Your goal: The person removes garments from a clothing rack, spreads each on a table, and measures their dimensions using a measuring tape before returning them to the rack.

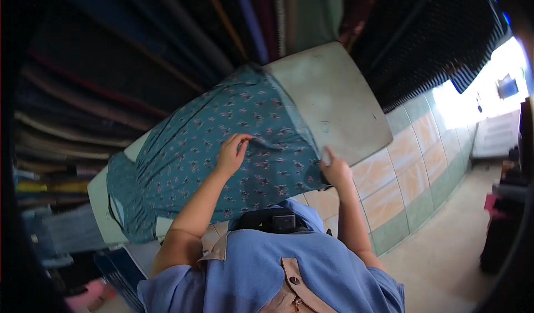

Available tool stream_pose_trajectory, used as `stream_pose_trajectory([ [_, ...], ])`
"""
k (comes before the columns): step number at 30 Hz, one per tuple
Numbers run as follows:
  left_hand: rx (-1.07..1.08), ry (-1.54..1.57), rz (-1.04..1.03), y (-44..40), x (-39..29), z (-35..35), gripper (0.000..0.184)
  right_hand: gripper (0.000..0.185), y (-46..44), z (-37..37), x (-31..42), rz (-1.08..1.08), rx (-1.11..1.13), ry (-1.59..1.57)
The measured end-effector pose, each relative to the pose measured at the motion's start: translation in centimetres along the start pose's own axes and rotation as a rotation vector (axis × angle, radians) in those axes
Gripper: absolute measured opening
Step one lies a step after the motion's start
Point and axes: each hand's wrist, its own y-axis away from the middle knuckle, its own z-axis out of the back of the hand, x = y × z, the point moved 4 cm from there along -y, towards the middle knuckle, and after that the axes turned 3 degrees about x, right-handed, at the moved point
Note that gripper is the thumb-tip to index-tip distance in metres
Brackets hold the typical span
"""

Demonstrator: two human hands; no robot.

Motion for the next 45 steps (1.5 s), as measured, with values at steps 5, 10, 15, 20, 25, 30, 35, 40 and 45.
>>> stream_pose_trajectory([
  [5,-0.219,-0.043,0.392,11.6,4.3,7.4,0.016,0.041,0.6,-1.3,-0.3,0.469,0.193,-0.602],
  [10,-0.220,0.423,0.484,18.3,6.0,9.1,0.022,0.024,5.8,-3.2,9.7,0.442,0.781,-0.959],
  [15,-0.020,0.912,0.491,20.9,4.0,9.8,0.027,0.031,12.4,-7.2,24.5,0.537,0.765,-0.776],
  [20,-0.044,1.215,0.706,28.4,7.5,14.8,0.028,0.031,17.4,-16.4,33.7,0.996,0.388,-0.286],
  [25,-0.252,1.245,0.869,37.9,13.7,22.1,0.022,0.031,23.1,-25.8,42.1,1.149,0.226,-0.021],
  [30,-0.338,0.980,0.842,44.8,18.7,27.2,0.014,0.030,26.8,-32.1,47.9,1.230,0.319,0.181],
  [35,-0.693,0.095,0.768,51.4,25.7,36.8,0.011,0.027,23.7,-35.3,48.6,1.085,0.273,0.169],
  [40,-0.889,-0.214,0.984,55.7,30.5,42.7,0.010,0.029,22.2,-37.1,50.9,1.001,0.201,0.130],
  [45,-0.849,-0.438,1.204,57.0,34.0,43.0,0.008,0.031,22.7,-40.1,54.0,1.026,0.179,0.188],
])
